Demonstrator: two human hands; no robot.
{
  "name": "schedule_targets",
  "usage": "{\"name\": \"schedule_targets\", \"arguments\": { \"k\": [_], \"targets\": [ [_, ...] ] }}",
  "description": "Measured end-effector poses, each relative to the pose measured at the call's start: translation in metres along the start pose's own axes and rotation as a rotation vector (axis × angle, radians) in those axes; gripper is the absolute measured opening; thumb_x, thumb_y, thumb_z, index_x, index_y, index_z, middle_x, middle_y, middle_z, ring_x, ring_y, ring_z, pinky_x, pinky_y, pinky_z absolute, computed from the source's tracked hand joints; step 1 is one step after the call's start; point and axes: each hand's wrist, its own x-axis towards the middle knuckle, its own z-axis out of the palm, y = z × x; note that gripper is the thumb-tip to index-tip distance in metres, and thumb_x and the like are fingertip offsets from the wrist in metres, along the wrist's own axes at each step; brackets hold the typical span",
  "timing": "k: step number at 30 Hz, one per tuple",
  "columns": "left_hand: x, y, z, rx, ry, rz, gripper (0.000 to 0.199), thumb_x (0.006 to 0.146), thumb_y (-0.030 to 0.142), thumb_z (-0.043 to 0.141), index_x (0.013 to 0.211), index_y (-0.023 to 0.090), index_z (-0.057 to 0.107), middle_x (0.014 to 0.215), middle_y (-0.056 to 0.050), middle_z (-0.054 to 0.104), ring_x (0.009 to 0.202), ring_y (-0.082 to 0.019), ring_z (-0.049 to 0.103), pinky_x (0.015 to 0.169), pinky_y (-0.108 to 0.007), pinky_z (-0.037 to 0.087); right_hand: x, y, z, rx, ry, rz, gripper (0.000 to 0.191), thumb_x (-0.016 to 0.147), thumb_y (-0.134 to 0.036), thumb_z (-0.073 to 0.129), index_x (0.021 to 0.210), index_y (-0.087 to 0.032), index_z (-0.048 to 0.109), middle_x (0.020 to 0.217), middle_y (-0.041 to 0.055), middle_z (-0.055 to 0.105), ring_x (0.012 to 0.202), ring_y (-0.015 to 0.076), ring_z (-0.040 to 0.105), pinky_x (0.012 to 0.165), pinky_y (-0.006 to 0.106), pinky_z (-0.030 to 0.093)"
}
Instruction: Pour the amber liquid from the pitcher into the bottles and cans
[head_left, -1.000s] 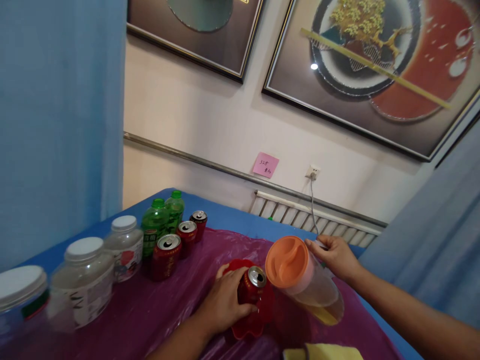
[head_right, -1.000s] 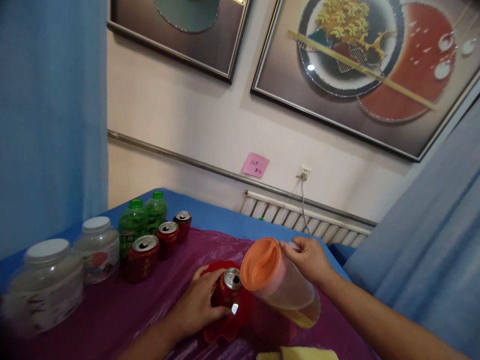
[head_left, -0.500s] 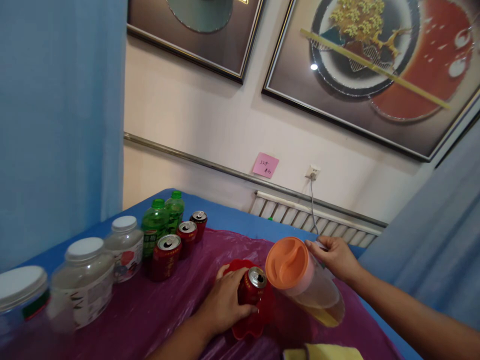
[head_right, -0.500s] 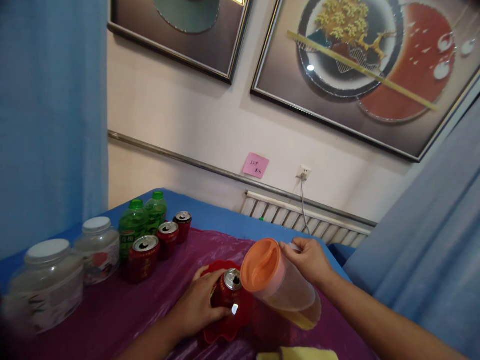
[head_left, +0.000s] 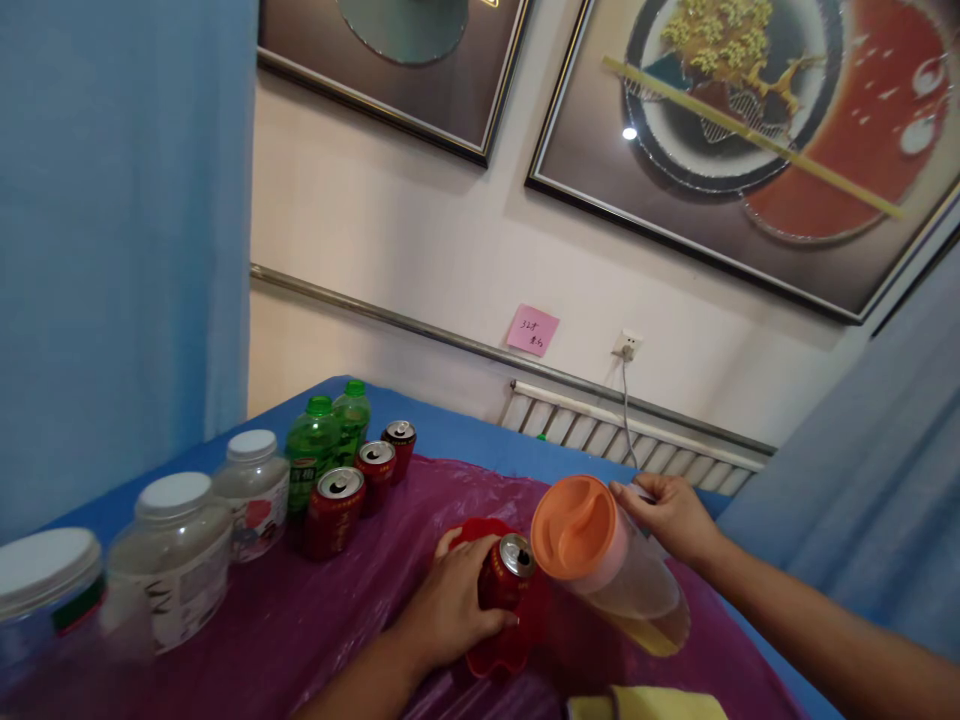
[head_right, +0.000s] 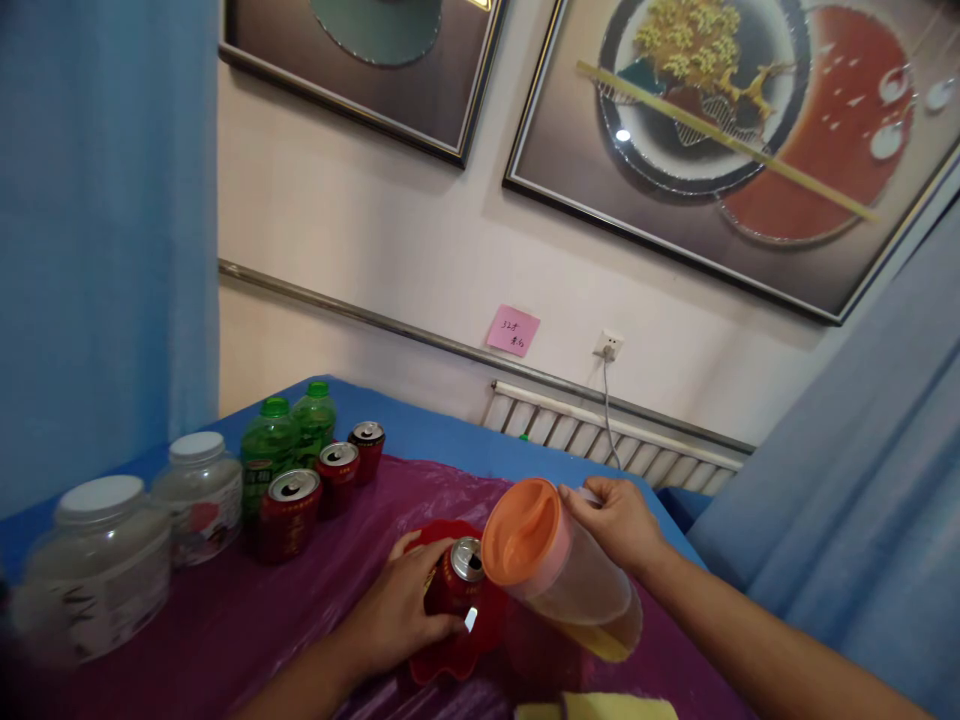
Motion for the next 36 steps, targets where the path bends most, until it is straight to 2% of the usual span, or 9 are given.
{"name": "schedule_targets", "arguments": {
  "k": [4, 9, 16, 22, 36],
  "targets": [
    [0.0003, 0.0003, -0.0004, -0.012, -0.029, -0.03, 0.073, 0.058, 0.032, 0.089, 0.126, 0.03, 0.062, 0.135, -0.006, 0.069, 0.13, -0.034, 0.057, 0.124, -0.058, 0.015, -0.0006, -0.0007, 0.0004, 0.023, 0.003, 0.0, 0.06, 0.08, -0.07, 0.056, 0.054, -0.025, 0.025, 0.052, -0.0062, 0.023, 0.049, 0.0104, 0.023, 0.046, 0.026, 0.02],
    [0.0, 0.0, 0.0, -0.015, -0.007, -0.026, 0.076, 0.057, 0.032, 0.089, 0.128, 0.03, 0.062, 0.134, -0.005, 0.069, 0.13, -0.035, 0.057, 0.124, -0.059, 0.017, -0.0011, -0.0021, 0.0006, 0.019, 0.01, -0.002, 0.058, 0.081, -0.067, 0.056, 0.055, -0.025, 0.025, 0.054, -0.0062, 0.022, 0.05, 0.0098, 0.022, 0.047, 0.026, 0.019],
    [-0.0003, -0.0031, 0.0027, -0.008, 0.015, 0.001, 0.075, 0.059, 0.036, 0.088, 0.129, 0.03, 0.061, 0.133, -0.006, 0.069, 0.128, -0.036, 0.058, 0.124, -0.059, 0.018, -0.0008, -0.0012, 0.0007, 0.018, 0.006, 0.01, 0.059, 0.08, -0.069, 0.055, 0.055, -0.025, 0.024, 0.055, -0.0062, 0.02, 0.051, 0.0101, 0.021, 0.047, 0.026, 0.019],
    [0.0, -0.002, 0.0017, -0.018, 0.003, -0.019, 0.076, 0.057, 0.031, 0.089, 0.128, 0.03, 0.061, 0.132, -0.005, 0.07, 0.129, -0.034, 0.058, 0.124, -0.058, 0.016, -0.0015, -0.003, 0.0005, 0.013, 0.004, 0.007, 0.059, 0.08, -0.069, 0.055, 0.056, -0.025, 0.023, 0.056, -0.006, 0.019, 0.053, 0.0105, 0.02, 0.048, 0.026, 0.018],
    [0.0001, -0.0023, 0.0014, -0.015, 0.004, -0.029, 0.074, 0.057, 0.032, 0.089, 0.126, 0.029, 0.061, 0.133, -0.006, 0.069, 0.128, -0.034, 0.058, 0.124, -0.058, 0.015, -0.0006, 0.0008, 0.0012, 0.039, 0.003, 0.025, 0.059, 0.08, -0.069, 0.056, 0.055, -0.026, 0.025, 0.054, -0.0064, 0.021, 0.05, 0.0107, 0.022, 0.048, 0.027, 0.018]
  ]
}}
